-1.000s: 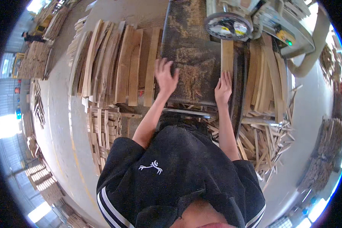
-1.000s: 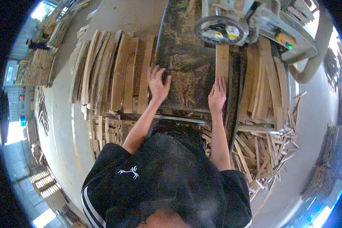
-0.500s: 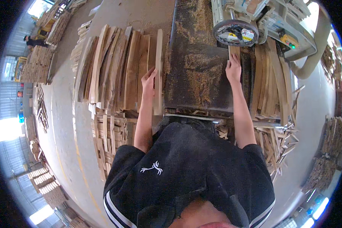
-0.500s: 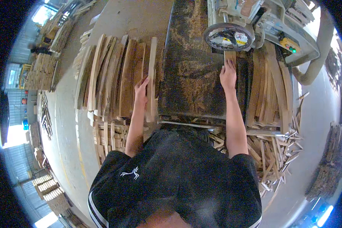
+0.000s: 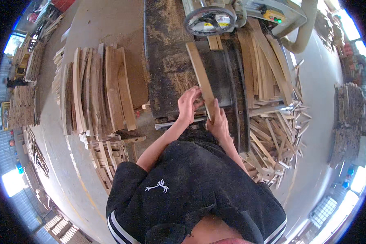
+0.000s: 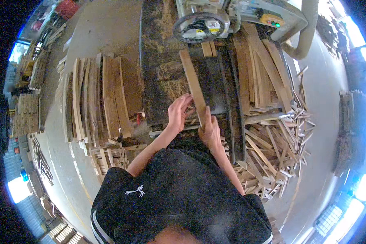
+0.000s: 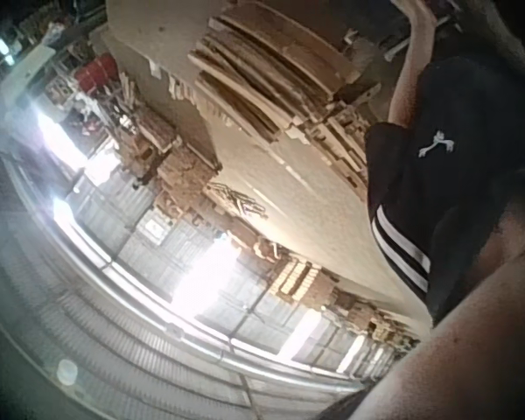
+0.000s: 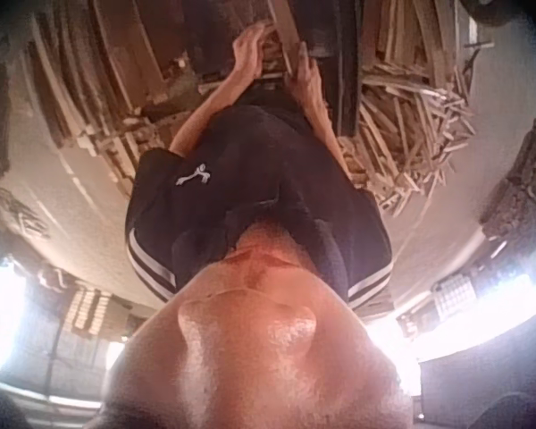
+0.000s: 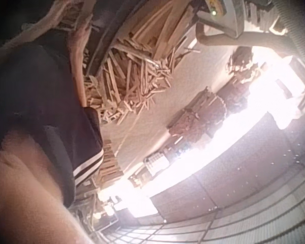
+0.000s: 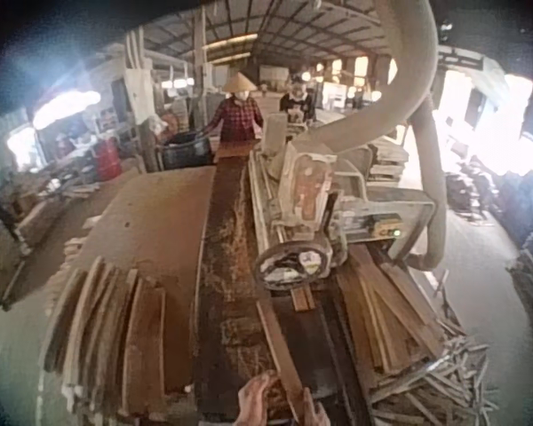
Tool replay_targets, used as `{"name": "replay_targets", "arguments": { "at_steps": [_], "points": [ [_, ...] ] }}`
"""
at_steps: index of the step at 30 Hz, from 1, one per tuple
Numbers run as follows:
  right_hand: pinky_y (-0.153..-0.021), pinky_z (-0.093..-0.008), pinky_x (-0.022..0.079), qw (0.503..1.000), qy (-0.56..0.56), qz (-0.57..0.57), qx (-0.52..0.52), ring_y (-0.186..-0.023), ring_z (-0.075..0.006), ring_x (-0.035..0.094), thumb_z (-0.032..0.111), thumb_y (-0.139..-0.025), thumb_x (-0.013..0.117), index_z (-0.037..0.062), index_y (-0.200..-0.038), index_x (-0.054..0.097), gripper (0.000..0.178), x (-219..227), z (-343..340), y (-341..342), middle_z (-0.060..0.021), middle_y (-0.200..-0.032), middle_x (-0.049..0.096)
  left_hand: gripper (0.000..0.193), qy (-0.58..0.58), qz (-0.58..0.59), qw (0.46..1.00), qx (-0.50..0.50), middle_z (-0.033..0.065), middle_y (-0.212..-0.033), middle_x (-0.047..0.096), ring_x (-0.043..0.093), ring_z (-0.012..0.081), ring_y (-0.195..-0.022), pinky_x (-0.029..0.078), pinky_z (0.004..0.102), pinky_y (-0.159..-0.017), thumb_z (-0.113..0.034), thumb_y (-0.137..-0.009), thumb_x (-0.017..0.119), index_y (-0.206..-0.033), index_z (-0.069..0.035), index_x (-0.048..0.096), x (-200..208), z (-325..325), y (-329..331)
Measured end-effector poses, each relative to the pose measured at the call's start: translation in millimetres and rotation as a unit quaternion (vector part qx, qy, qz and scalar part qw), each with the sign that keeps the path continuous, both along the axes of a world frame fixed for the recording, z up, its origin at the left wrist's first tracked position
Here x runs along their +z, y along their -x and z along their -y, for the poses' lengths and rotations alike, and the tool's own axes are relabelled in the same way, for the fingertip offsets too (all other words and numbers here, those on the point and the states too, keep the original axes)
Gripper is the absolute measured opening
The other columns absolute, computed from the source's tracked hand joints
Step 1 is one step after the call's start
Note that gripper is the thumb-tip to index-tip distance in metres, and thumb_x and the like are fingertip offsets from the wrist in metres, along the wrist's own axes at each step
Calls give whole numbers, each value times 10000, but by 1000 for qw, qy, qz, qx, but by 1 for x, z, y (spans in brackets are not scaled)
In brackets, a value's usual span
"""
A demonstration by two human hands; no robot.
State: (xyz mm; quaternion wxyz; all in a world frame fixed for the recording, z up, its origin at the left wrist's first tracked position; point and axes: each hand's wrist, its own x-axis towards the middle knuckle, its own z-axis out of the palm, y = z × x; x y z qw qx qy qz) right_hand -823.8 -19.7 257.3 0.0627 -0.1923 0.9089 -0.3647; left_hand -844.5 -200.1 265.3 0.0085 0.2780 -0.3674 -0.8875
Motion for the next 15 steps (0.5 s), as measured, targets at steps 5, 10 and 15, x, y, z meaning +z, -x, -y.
{"name": "replay_targets", "arguments": {
  "at_steps": [5, 10, 15],
  "points": [
    [-1119, -507, 446, 993, -40, -114, 15, -1373, -531, 447, -95, -836, 601, -61, -1544, 381, 743, -14, -36, -8, -339, -1520, 426, 522, -38, -4, 996, -80, 181, -1451, 564, 457, 329, -1449, 332, 488, -1244, -355, -1035, 629, -1368, 44, 585, -33, -46, 22],
    [-1197, -470, 405, 984, -68, -161, 17, -1494, -431, 384, -138, -880, 480, -104, -1485, 445, 606, -54, -44, 11, -276, -1561, 443, 598, -58, -21, 993, -102, 143, -1492, 551, 417, 290, -1476, 282, 416, -1264, -424, -1017, 647, -1402, 30, 584, -33, -59, 59],
    [-1207, -461, 394, 980, -50, -191, -16, -1472, -378, 438, -109, -916, 475, -51, -1472, 502, 560, -68, -17, 59, -207, -1562, 484, 481, 208, -79, 962, -160, 99, -1381, 669, 610, 220, -1291, 468, 402, -1116, -414, -1044, 623, -1369, -60, 658, -34, 3, 77]
  ]
}}
